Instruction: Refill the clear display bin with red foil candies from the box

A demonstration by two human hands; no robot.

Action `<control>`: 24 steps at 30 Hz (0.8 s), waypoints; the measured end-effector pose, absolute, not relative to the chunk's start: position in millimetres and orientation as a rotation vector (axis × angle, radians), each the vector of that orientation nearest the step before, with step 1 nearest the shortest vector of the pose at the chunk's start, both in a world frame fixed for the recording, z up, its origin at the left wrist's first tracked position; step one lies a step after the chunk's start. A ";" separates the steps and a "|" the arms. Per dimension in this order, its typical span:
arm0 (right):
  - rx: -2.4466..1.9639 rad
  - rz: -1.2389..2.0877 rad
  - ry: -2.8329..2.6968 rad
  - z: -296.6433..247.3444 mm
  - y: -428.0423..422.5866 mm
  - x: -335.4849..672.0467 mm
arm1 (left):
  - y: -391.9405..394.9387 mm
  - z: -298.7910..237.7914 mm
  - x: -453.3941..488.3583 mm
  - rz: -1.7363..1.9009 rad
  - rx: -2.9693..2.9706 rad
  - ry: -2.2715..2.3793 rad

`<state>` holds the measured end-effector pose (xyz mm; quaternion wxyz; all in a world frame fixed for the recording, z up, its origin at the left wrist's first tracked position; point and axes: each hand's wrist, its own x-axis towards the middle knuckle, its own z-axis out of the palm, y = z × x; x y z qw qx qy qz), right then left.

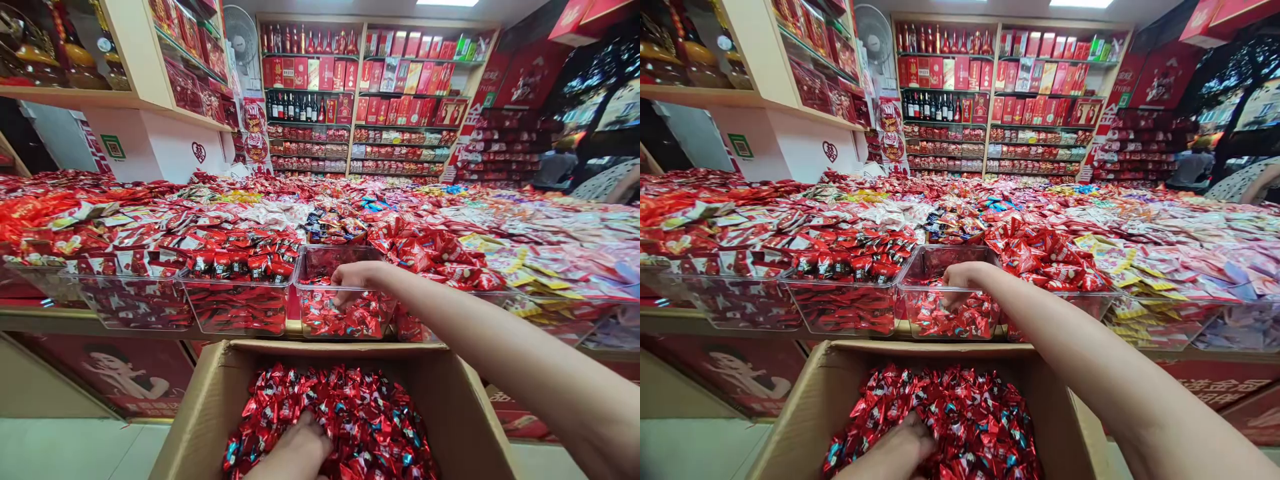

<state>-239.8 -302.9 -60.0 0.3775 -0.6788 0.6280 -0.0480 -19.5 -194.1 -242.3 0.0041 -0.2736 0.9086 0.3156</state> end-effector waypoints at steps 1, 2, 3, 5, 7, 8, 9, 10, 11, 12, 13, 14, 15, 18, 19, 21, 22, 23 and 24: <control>-1.708 -0.086 1.574 -62.2 -302.5 -239.5 | -194.2 -246.1 -22.0 0.948 -0.821 2.853; -1.690 -0.057 1.557 -63.9 -302.0 -239.4 | -194.1 -250.0 -24.8 0.913 -0.796 2.861; -1.683 -0.035 1.552 -65.2 -301.6 -239.3 | -193.9 -253.8 -27.5 0.888 -0.783 2.872; -1.697 -0.009 1.565 -67.0 -301.6 -239.4 | -192.5 -259.7 -32.1 0.856 -0.805 2.887; -1.744 -0.003 1.594 -67.7 -302.9 -239.4 | -189.9 -261.6 -34.5 0.807 -0.837 2.872; -1.777 -0.013 1.616 -67.1 -304.0 -239.3 | -188.3 -261.2 -34.7 0.778 -0.831 2.858; -1.817 -0.038 1.646 -65.6 -305.1 -239.2 | -186.6 -260.1 -34.3 0.759 -0.821 2.848; -1.866 -0.087 1.682 -63.0 -305.9 -238.9 | -185.0 -258.8 -33.5 0.757 -0.808 2.847; -1.922 -0.167 1.723 -59.3 -305.9 -238.5 | -183.4 -257.6 -32.2 0.779 -0.791 2.860; -1.980 -0.272 1.764 -54.5 -304.5 -237.7 | -182.2 -257.0 -30.8 0.826 -0.770 2.882; -2.029 -0.387 1.804 -49.1 -300.9 -236.4 | -181.3 -257.0 -29.4 0.890 -0.749 2.909; -2.081 -0.535 1.836 -43.7 -294.6 -234.4 | -180.7 -257.8 -28.1 0.960 -0.730 2.935; -2.138 -0.719 1.843 -39.3 -285.1 -231.5 | -180.5 -259.1 -27.2 1.026 -0.706 2.952; -2.341 -1.259 1.660 -41.5 -238.8 -218.1 | -181.1 -264.4 -26.7 1.196 -0.674 2.937; -2.437 -1.298 1.547 -49.9 -219.8 -212.9 | -181.4 -265.7 -27.2 1.260 -0.695 2.914; -2.644 -0.930 1.381 -78.9 -184.1 -204.4 | -182.0 -265.9 -28.5 1.381 -0.786 2.863; -2.699 -0.606 1.328 -98.1 -169.7 -201.7 | -182.5 -264.6 -29.2 1.422 -0.844 2.843; -2.670 -0.381 1.346 -119.0 -158.8 -200.3 | -183.4 -262.0 -30.0 1.447 -0.889 2.829; -2.608 -0.183 1.379 -140.0 -151.4 -200.0 | -184.7 -258.2 -30.9 1.452 -0.935 2.822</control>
